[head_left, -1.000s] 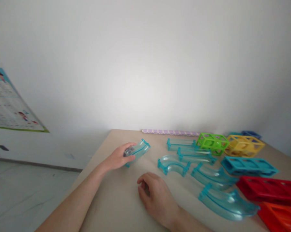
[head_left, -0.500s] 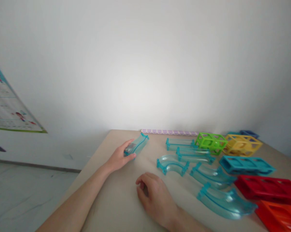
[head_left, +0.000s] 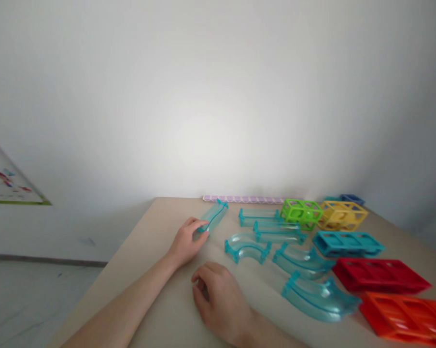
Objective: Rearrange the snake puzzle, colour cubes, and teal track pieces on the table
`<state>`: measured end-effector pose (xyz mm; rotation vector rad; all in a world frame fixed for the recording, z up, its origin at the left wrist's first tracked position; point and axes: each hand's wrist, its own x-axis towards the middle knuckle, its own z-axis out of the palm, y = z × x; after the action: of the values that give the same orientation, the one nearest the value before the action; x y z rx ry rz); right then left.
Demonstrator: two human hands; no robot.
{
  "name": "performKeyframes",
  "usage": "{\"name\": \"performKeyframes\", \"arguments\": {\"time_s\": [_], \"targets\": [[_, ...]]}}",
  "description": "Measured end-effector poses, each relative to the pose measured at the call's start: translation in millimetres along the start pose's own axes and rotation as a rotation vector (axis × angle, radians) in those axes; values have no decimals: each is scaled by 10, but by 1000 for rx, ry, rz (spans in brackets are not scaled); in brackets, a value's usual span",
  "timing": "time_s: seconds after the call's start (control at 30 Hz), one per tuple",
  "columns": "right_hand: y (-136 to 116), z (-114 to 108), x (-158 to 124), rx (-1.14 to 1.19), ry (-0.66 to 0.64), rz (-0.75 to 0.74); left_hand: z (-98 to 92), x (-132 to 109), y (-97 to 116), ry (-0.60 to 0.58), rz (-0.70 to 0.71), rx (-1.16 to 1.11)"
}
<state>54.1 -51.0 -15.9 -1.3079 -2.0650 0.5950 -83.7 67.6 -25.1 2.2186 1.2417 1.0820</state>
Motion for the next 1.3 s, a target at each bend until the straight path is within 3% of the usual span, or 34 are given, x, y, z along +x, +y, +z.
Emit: {"name": "performKeyframes", "arguments": {"time_s": [0.33, 0.43, 0.73, 1.03, 1.17, 1.3], "targets": [[4, -3, -13, 2, -6, -17, -213, 20, -358, 170, -137, 77], [5, 0, -8, 5, -5, -14, -186, 25, -411, 189, -156, 64], [32, 23, -13, -2, -5, -19, -56, 48, -375, 90, -63, -43], [13, 12, 0, 2, -12, -13, 35, 193, -380, 122, -80, -158], [22, 17, 5, 2, -18, -2, 76, 306, -425, 175, -105, -248], [39, 44, 15, 6, 9, -23, 57, 500, -634, 297, -166, -336]]}}
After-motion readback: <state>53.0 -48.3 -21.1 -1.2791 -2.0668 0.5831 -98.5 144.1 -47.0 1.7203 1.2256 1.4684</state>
